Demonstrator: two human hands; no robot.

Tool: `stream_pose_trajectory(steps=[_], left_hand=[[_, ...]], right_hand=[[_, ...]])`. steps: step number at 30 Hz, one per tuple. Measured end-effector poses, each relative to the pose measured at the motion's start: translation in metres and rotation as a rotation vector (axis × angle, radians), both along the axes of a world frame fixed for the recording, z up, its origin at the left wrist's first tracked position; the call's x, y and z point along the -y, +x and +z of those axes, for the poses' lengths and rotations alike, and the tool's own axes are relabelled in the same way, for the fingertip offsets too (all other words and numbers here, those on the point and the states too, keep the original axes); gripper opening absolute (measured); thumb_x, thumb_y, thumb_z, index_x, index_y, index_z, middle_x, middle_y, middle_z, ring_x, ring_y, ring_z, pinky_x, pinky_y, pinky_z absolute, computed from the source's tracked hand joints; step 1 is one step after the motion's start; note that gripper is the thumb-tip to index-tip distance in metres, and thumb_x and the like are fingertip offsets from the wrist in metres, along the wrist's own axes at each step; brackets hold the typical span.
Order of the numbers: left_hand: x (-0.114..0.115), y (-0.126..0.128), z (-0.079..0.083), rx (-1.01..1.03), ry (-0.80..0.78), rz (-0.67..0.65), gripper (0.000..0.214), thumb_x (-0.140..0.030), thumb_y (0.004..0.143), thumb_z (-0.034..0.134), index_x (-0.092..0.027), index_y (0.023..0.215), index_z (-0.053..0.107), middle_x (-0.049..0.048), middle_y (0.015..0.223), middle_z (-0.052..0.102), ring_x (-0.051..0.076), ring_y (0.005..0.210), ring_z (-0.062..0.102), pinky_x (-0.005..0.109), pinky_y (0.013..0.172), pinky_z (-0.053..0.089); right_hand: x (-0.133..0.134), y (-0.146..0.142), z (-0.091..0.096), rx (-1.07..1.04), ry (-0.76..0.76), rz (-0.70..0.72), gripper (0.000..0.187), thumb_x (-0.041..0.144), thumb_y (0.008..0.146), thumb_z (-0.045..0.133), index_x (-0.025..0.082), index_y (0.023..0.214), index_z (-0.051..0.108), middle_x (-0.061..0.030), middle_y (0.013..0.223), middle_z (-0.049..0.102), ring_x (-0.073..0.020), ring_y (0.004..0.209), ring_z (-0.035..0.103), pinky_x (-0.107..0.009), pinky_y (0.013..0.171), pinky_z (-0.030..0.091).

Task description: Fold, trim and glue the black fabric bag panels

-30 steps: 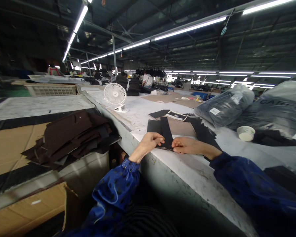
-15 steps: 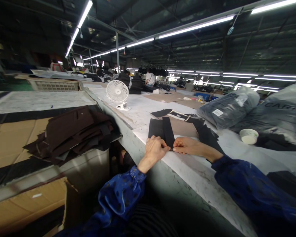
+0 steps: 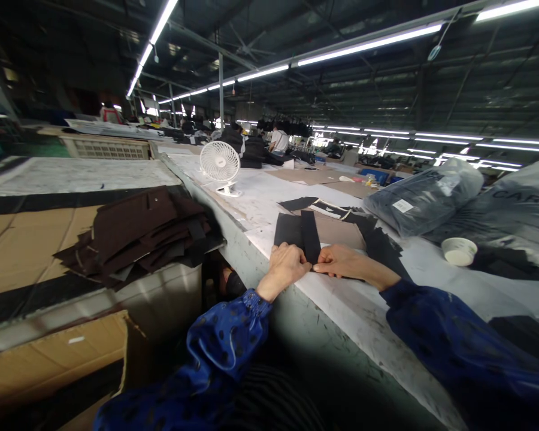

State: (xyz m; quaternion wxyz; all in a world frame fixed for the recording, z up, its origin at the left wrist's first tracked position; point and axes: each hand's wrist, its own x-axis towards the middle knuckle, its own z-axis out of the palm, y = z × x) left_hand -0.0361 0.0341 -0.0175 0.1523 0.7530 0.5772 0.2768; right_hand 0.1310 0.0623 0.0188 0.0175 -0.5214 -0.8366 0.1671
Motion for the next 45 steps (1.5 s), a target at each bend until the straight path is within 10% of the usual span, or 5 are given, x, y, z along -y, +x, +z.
stream_pose_trajectory(steps=[7,16,23,31,45], left_hand=[[0.0,0.001,0.0,0.002,0.019,-0.013,0.014,-0.028,0.074,0.062,-0.017,0.07,0.07,0.0088,0.085,0.072,0.028,0.096,0.057,0.041,0.087,0.038],[-0.011,0.008,-0.003,0.208,-0.031,-0.127,0.02,-0.029,0.074,0.064,-0.013,0.065,0.073,0.0106,0.073,0.071,0.027,0.086,0.062,0.038,0.081,0.044],[-0.013,-0.026,-0.018,0.509,0.01,-0.184,0.027,-0.023,0.087,0.054,-0.011,0.107,0.068,0.0083,0.092,0.072,0.014,0.079,0.065,0.024,0.072,0.049],[0.004,-0.024,-0.019,0.409,0.156,-0.082,0.006,-0.022,0.071,0.073,-0.018,0.068,0.071,0.004,0.081,0.065,0.021,0.091,0.055,0.034,0.085,0.043],[0.002,-0.019,-0.014,0.242,0.087,0.017,0.012,-0.018,0.074,0.062,-0.016,0.063,0.068,0.0055,0.081,0.068,0.022,0.087,0.057,0.034,0.085,0.044]], right_hand=[[0.011,-0.015,0.016,0.021,0.224,-0.016,0.017,0.019,0.065,0.065,0.019,0.079,0.056,-0.0031,0.079,0.06,-0.019,0.074,0.054,-0.027,0.061,0.034],[0.006,0.002,0.005,-0.137,-0.075,0.077,0.016,0.022,0.088,0.039,0.018,0.075,0.048,0.0001,0.062,0.056,-0.0116,0.054,0.052,-0.024,0.054,0.04],[-0.007,0.013,-0.002,-0.274,-0.259,0.146,0.018,0.034,0.084,0.053,0.017,0.089,0.049,0.0035,0.067,0.051,-0.011,0.057,0.053,-0.026,0.057,0.042],[-0.011,0.012,-0.01,-0.311,-0.267,0.117,0.023,0.037,0.078,0.062,0.02,0.085,0.048,0.0033,0.065,0.053,-0.0117,0.055,0.053,-0.027,0.055,0.044],[-0.012,0.004,-0.013,-0.194,-0.144,0.059,0.018,0.036,0.078,0.06,0.02,0.079,0.052,0.0017,0.058,0.058,-0.0144,0.053,0.058,-0.027,0.052,0.047]])
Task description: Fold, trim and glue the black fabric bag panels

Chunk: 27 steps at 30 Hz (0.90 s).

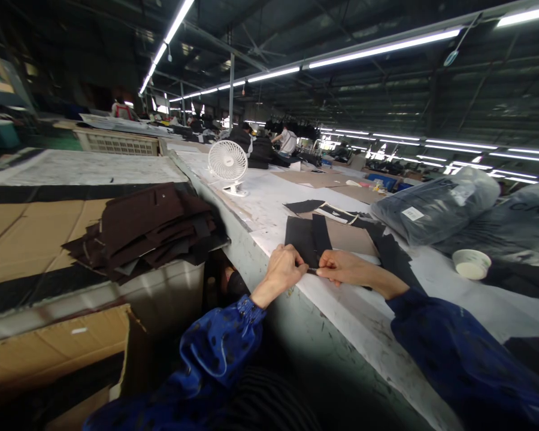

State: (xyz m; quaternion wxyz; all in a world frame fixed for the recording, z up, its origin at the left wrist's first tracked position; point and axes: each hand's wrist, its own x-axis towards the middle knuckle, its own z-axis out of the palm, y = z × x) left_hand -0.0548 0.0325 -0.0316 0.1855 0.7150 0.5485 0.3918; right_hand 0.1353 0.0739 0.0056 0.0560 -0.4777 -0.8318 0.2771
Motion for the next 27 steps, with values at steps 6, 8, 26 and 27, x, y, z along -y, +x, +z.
stream_pose_trajectory(steps=[6,8,26,27], left_hand=[[-0.002,0.002,-0.002,-0.004,0.003,-0.014,0.012,-0.017,0.074,0.062,-0.014,0.065,0.069,0.008,0.08,0.067,0.024,0.087,0.057,0.037,0.085,0.045],[-0.003,0.003,-0.003,0.016,0.006,-0.018,0.01,-0.016,0.072,0.063,-0.013,0.064,0.069,0.0092,0.082,0.066,0.026,0.089,0.057,0.039,0.086,0.044],[-0.001,-0.027,0.005,0.014,-0.032,-0.031,0.011,-0.03,0.073,0.07,-0.02,0.068,0.071,0.0013,0.082,0.067,0.019,0.09,0.055,0.032,0.087,0.041],[-0.002,-0.026,0.007,0.015,-0.045,-0.018,0.011,-0.029,0.073,0.069,-0.02,0.067,0.071,0.0017,0.082,0.067,0.02,0.09,0.055,0.032,0.085,0.042]], right_hand=[[0.003,-0.008,0.006,0.095,0.063,-0.02,0.024,0.042,0.079,0.061,0.018,0.077,0.055,-0.0002,0.058,0.059,-0.0145,0.049,0.058,-0.025,0.049,0.043],[0.004,-0.014,0.011,0.167,0.088,-0.041,0.029,0.045,0.079,0.061,0.017,0.073,0.056,-0.0019,0.057,0.06,-0.0144,0.045,0.058,-0.026,0.048,0.041],[0.012,-0.029,0.028,0.228,0.021,-0.05,0.032,0.047,0.077,0.062,0.016,0.071,0.056,-0.004,0.056,0.061,-0.0154,0.045,0.058,-0.026,0.049,0.042],[0.012,-0.029,0.028,0.242,0.013,-0.045,0.032,0.047,0.078,0.062,0.017,0.07,0.055,-0.004,0.055,0.06,-0.0154,0.045,0.058,-0.025,0.048,0.041]])
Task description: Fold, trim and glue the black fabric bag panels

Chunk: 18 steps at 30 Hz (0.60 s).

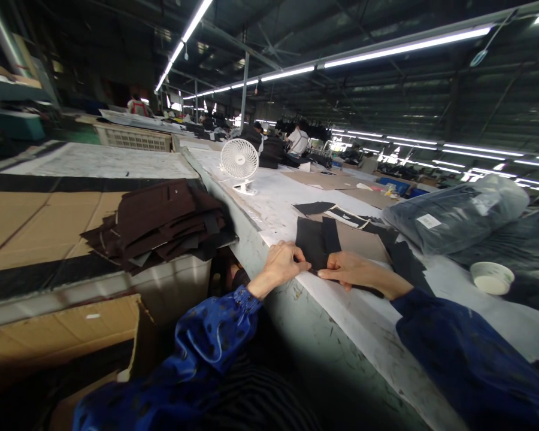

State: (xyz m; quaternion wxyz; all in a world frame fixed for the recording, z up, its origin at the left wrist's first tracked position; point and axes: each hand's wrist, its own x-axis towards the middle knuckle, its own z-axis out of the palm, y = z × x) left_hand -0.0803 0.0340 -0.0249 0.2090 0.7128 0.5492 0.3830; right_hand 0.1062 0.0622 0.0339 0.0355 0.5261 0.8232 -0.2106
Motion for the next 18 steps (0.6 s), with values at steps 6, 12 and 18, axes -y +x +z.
stream_pose_trajectory(steps=[6,12,18], left_hand=[[-0.003,0.003,0.003,-0.036,-0.068,0.044,0.01,-0.024,0.068,0.066,-0.019,0.059,0.067,0.0036,0.08,0.067,0.022,0.087,0.057,0.034,0.084,0.044],[-0.005,0.001,0.001,-0.009,-0.09,0.043,0.008,-0.024,0.068,0.066,-0.018,0.062,0.069,0.0041,0.081,0.068,0.023,0.091,0.056,0.035,0.087,0.042],[-0.012,-0.016,0.001,0.17,-0.167,0.005,0.039,-0.045,0.084,0.052,-0.016,0.074,0.075,0.0011,0.057,0.062,0.014,0.057,0.055,0.026,0.059,0.044]], right_hand=[[-0.002,-0.01,0.001,0.078,-0.024,-0.006,0.043,0.055,0.08,0.057,0.018,0.06,0.047,-0.0041,0.052,0.057,-0.0156,0.044,0.059,-0.025,0.046,0.04],[0.002,-0.025,0.01,0.117,-0.087,-0.082,0.058,0.068,0.071,0.061,0.019,0.048,0.04,-0.0047,0.045,0.054,-0.0169,0.043,0.059,-0.026,0.045,0.046],[0.001,-0.031,0.013,0.101,-0.156,-0.13,0.056,0.066,0.072,0.063,0.018,0.051,0.041,-0.0044,0.047,0.055,-0.0165,0.045,0.061,-0.027,0.047,0.053]])
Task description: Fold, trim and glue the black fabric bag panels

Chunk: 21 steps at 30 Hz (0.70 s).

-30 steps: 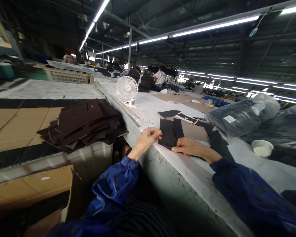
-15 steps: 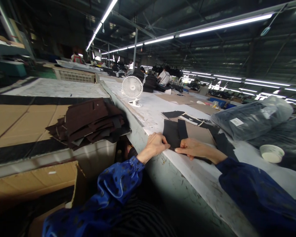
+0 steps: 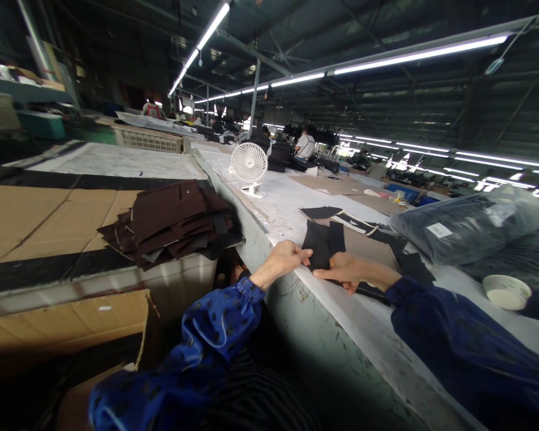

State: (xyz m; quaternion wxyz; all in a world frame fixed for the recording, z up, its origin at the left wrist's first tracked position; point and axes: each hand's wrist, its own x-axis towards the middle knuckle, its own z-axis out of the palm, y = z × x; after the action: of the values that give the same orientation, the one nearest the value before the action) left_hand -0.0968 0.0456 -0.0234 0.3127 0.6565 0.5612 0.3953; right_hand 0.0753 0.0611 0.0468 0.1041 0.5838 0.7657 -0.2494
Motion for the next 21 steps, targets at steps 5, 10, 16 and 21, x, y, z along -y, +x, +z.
stream_pose_trajectory(steps=[5,10,16,21], left_hand=[[-0.004,-0.005,0.003,0.062,0.045,-0.008,0.026,-0.036,0.083,0.057,-0.015,0.088,0.072,0.0022,0.078,0.069,0.01,0.064,0.059,0.021,0.062,0.045],[0.002,-0.002,0.011,-0.048,0.011,-0.073,0.014,-0.028,0.065,0.074,-0.016,0.069,0.073,-0.0003,0.062,0.063,0.014,0.066,0.058,0.023,0.058,0.042],[0.002,0.004,0.019,-0.198,-0.051,-0.029,0.009,-0.024,0.067,0.072,-0.015,0.066,0.071,0.001,0.058,0.06,0.018,0.068,0.059,0.027,0.062,0.044],[0.002,0.007,0.018,-0.329,-0.027,-0.031,0.012,-0.027,0.074,0.069,-0.015,0.076,0.067,0.0052,0.081,0.068,0.019,0.081,0.063,0.034,0.077,0.049]], right_hand=[[-0.003,0.0,-0.003,0.006,-0.006,0.005,0.056,0.065,0.071,0.064,0.018,0.05,0.043,-0.0053,0.045,0.055,-0.0157,0.042,0.059,-0.026,0.044,0.05],[-0.003,-0.001,-0.002,0.011,-0.001,0.006,0.055,0.063,0.07,0.066,0.018,0.05,0.044,-0.0052,0.044,0.055,-0.014,0.039,0.056,-0.025,0.043,0.049],[-0.01,0.001,-0.011,0.035,0.009,0.008,0.058,0.07,0.069,0.063,0.018,0.051,0.042,-0.0054,0.044,0.056,-0.014,0.04,0.057,-0.026,0.044,0.051],[-0.012,0.003,-0.013,0.047,0.02,0.006,0.061,0.074,0.066,0.061,0.018,0.054,0.04,-0.0023,0.042,0.053,-0.0122,0.039,0.054,-0.025,0.042,0.05]])
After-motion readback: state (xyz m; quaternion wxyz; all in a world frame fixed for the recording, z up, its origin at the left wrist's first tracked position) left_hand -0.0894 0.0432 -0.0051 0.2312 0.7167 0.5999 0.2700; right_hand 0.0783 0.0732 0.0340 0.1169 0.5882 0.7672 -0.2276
